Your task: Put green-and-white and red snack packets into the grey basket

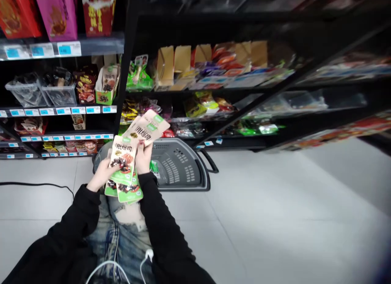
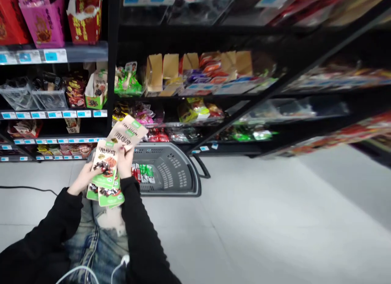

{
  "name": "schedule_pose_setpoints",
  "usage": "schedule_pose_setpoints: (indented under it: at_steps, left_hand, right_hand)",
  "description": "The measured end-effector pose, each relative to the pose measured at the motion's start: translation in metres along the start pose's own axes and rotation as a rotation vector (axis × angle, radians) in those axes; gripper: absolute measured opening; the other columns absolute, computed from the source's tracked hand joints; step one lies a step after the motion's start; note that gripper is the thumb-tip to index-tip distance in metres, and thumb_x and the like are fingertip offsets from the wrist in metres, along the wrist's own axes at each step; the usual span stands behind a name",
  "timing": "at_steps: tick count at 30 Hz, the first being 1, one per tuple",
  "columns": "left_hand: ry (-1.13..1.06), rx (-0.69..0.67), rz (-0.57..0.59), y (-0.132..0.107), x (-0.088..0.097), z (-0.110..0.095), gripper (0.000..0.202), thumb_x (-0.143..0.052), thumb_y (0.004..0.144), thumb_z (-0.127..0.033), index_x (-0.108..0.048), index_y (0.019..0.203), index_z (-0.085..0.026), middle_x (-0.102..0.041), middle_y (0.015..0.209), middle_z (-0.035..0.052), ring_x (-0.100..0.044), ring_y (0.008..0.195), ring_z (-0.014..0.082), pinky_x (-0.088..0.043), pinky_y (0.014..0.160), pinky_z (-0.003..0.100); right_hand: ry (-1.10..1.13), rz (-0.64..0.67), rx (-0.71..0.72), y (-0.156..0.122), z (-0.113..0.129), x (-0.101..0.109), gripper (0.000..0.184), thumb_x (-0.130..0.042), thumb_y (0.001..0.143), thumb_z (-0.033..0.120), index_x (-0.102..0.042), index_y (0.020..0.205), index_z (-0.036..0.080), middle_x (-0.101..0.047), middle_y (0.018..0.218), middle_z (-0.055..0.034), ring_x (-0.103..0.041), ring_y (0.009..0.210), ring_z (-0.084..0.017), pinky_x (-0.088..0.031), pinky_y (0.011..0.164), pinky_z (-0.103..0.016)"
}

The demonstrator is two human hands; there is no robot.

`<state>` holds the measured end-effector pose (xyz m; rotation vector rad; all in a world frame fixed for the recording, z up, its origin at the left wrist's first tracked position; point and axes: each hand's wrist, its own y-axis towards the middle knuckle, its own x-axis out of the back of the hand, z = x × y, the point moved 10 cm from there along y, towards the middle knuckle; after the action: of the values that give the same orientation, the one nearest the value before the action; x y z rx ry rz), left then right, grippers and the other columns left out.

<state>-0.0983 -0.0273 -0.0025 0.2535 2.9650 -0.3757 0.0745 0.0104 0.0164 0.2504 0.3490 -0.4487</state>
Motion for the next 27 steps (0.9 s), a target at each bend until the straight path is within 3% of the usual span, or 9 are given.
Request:
schedule_pose_setpoints:
  at_steps: [6, 11, 13, 15, 18, 20, 23, 27]
  left_hand:
    - [0.227, -0.131, -0.042, 0.001, 0.007, -0.007, 0.028, -0.076, 0.06, -0.035, -0.072, 0.08, -0.015, -0.07, 0.098, 0.0076, -0.062, 0.098, 0.0292, -0.048, 0.086, 0.036]
    - [0.199, -0.118, -0.043, 0.002, 0.008, -0.004, 0.029, -0.075, 0.06, -0.037, -0.071, 0.077, -0.015, -0.069, 0.096, 0.0086, -0.063, 0.095, 0.0286, -0.048, 0.084, 0.036]
    - [0.192, -0.119, -0.045, 0.001, 0.008, -0.004, 0.029, -0.075, 0.059, -0.038, -0.071, 0.076, -0.015, -0.069, 0.095, 0.0085, -0.063, 0.094, 0.0288, -0.048, 0.083, 0.037]
    - [0.193, -0.119, -0.043, 0.001, 0.007, -0.004, 0.028, -0.073, 0.061, -0.038, -0.071, 0.076, -0.015, -0.069, 0.095, 0.0082, -0.063, 0.094, 0.0292, -0.048, 0.084, 0.037]
    - [0.209, -0.141, -0.048, 0.0, 0.006, -0.007, 0.025, -0.071, 0.062, -0.037, -0.07, 0.074, -0.015, -0.069, 0.093, 0.008, -0.062, 0.096, 0.0302, -0.047, 0.086, 0.039]
    - [0.224, -0.184, -0.06, -0.001, 0.007, -0.011, 0.023, -0.071, 0.062, -0.036, -0.071, 0.071, -0.015, -0.07, 0.093, 0.0081, -0.061, 0.098, 0.0313, -0.045, 0.09, 0.04]
    - [0.201, -0.252, -0.067, -0.001, 0.008, -0.015, 0.023, -0.071, 0.064, -0.037, -0.073, 0.076, -0.017, -0.069, 0.105, 0.0077, -0.055, 0.112, 0.0329, -0.039, 0.1, 0.042]
    - [0.089, -0.242, -0.051, 0.002, 0.01, -0.008, 0.037, -0.074, 0.061, -0.043, -0.073, 0.091, -0.02, -0.064, 0.121, 0.0062, -0.048, 0.123, 0.0328, -0.034, 0.105, 0.042]
  right_hand:
    - [-0.107, -0.251, 0.108, 0.009, 0.001, 0.037, 0.033, -0.054, 0.079, 0.044, -0.047, 0.103, 0.023, -0.06, 0.109, -0.0034, -0.059, 0.104, -0.014, -0.044, 0.096, -0.03]
    - [0.163, -0.402, 0.106, 0.011, 0.025, 0.074, 0.022, -0.055, 0.077, 0.035, -0.044, 0.095, 0.026, -0.061, 0.11, 0.0007, -0.061, 0.1, -0.011, -0.045, 0.098, -0.032]
    - [0.254, -0.333, 0.083, 0.009, 0.046, 0.079, 0.022, -0.056, 0.077, 0.031, -0.046, 0.096, 0.027, -0.061, 0.113, 0.001, -0.062, 0.1, -0.011, -0.044, 0.1, -0.033]
    - [0.27, -0.161, -0.001, 0.003, 0.061, 0.068, 0.023, -0.058, 0.077, 0.031, -0.049, 0.098, 0.027, -0.062, 0.115, 0.0004, -0.062, 0.101, -0.012, -0.043, 0.101, -0.034]
    - [0.184, 0.108, -0.271, -0.026, 0.051, 0.037, 0.03, -0.066, 0.072, 0.032, -0.056, 0.099, 0.025, -0.064, 0.113, -0.0014, -0.061, 0.102, -0.015, -0.045, 0.098, -0.034]
    - [0.032, 0.172, -0.367, -0.047, 0.035, 0.024, 0.03, -0.068, 0.069, 0.035, -0.058, 0.095, 0.023, -0.067, 0.105, -0.0028, -0.061, 0.097, -0.019, -0.047, 0.092, -0.036]
    - [-0.299, 0.126, -0.284, -0.063, 0.024, 0.021, 0.027, -0.062, 0.073, 0.045, -0.057, 0.084, 0.021, -0.066, 0.091, -0.0048, -0.058, 0.089, -0.022, -0.046, 0.089, -0.039]
    - [-0.684, 0.104, -0.063, -0.066, 0.031, 0.017, 0.028, -0.05, 0.08, 0.05, -0.053, 0.082, 0.022, -0.058, 0.087, -0.006, -0.049, 0.091, -0.024, -0.038, 0.093, -0.046]
